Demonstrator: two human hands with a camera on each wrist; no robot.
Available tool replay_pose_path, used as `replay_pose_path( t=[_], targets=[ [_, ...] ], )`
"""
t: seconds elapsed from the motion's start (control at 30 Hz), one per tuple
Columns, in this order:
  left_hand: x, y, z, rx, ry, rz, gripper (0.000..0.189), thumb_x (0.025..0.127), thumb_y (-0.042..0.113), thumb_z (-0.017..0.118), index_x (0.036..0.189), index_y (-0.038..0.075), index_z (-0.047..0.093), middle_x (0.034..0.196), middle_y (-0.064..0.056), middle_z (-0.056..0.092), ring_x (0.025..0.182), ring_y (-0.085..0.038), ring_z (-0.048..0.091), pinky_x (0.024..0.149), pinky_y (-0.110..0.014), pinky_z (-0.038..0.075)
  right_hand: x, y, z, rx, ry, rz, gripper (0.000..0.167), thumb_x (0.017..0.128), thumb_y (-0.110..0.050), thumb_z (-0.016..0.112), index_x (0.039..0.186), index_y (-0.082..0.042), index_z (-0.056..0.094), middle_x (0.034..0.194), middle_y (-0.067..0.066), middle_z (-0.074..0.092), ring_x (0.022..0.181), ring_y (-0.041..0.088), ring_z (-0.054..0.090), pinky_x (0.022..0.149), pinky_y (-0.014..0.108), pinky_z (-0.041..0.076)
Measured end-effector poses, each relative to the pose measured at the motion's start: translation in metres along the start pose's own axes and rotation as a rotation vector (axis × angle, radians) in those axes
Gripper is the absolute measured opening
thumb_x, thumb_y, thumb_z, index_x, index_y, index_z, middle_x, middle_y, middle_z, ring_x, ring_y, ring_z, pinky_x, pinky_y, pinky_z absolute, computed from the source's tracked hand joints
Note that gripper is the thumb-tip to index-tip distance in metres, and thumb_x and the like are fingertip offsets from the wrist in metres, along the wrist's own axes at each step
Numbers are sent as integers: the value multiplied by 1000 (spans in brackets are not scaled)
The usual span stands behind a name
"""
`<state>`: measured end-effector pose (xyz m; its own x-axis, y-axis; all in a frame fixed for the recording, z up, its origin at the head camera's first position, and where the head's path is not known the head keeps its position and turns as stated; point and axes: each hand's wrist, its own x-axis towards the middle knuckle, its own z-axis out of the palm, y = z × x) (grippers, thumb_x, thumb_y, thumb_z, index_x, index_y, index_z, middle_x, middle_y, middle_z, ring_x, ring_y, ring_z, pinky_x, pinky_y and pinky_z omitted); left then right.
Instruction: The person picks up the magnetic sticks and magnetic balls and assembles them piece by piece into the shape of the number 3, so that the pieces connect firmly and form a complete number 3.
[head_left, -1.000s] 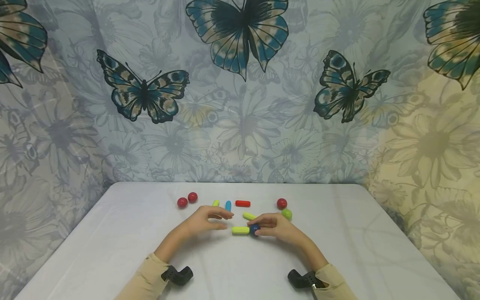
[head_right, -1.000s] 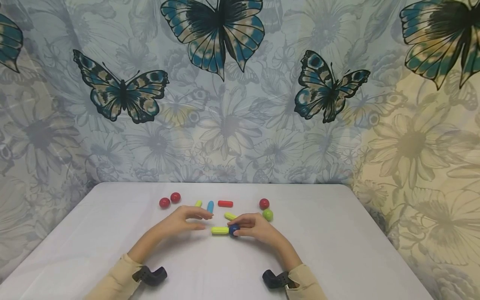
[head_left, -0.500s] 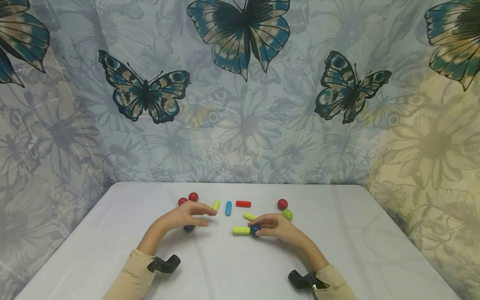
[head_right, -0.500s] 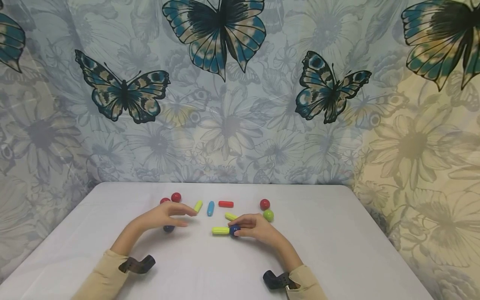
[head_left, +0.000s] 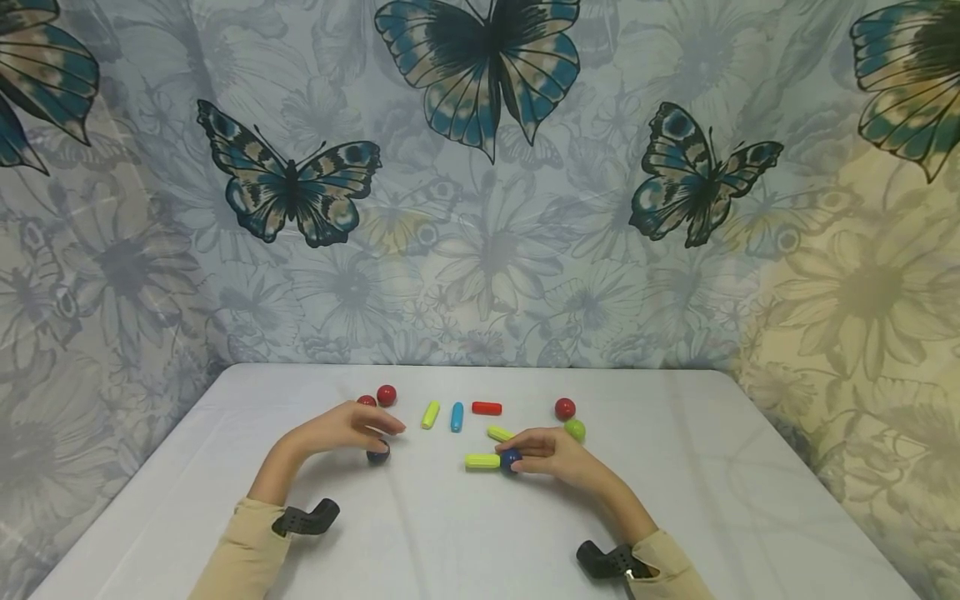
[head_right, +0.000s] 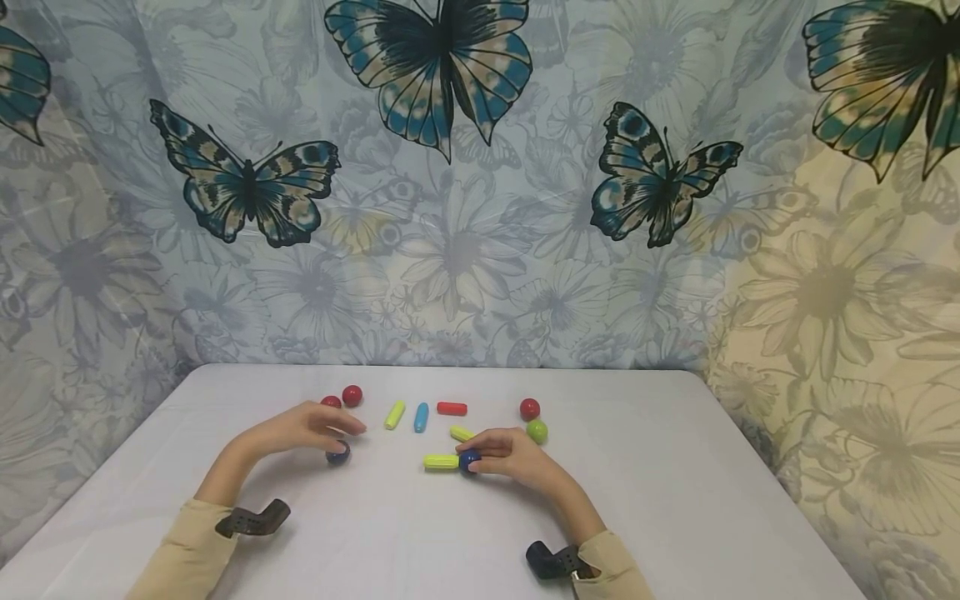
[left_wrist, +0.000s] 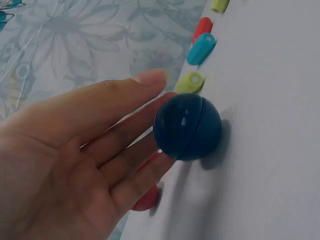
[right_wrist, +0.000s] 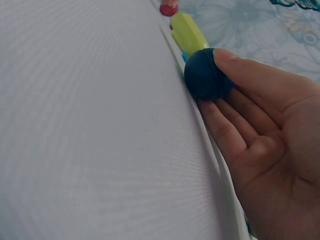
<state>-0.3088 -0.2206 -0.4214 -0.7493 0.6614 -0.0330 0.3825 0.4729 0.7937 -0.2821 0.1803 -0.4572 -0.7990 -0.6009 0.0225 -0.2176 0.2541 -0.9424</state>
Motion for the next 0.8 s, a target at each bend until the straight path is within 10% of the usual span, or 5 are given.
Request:
replay_pose_path(
  t=[0.53, 0.8],
  targets=[
    [-9, -6, -3, 14, -46, -25, 38, 86, 21, 72, 123, 10, 67, 124, -8, 69, 121, -26, 62, 96, -15, 46, -1, -1, 0, -7, 6, 2, 35, 90, -18, 70, 124, -11, 65, 130, 9, 65, 120, 13, 63, 96, 20, 52],
    [-9, -7, -2, 7, -42, -37, 31, 87, 21, 72, 116, 11, 71, 119, -8, 71, 109, -1, 64, 92, -15, 47, -2, -2, 0, -1, 3, -2, 35, 90, -19, 70, 124, -10, 65, 131, 10, 64, 119, 11, 63, 96, 20, 52]
  ],
)
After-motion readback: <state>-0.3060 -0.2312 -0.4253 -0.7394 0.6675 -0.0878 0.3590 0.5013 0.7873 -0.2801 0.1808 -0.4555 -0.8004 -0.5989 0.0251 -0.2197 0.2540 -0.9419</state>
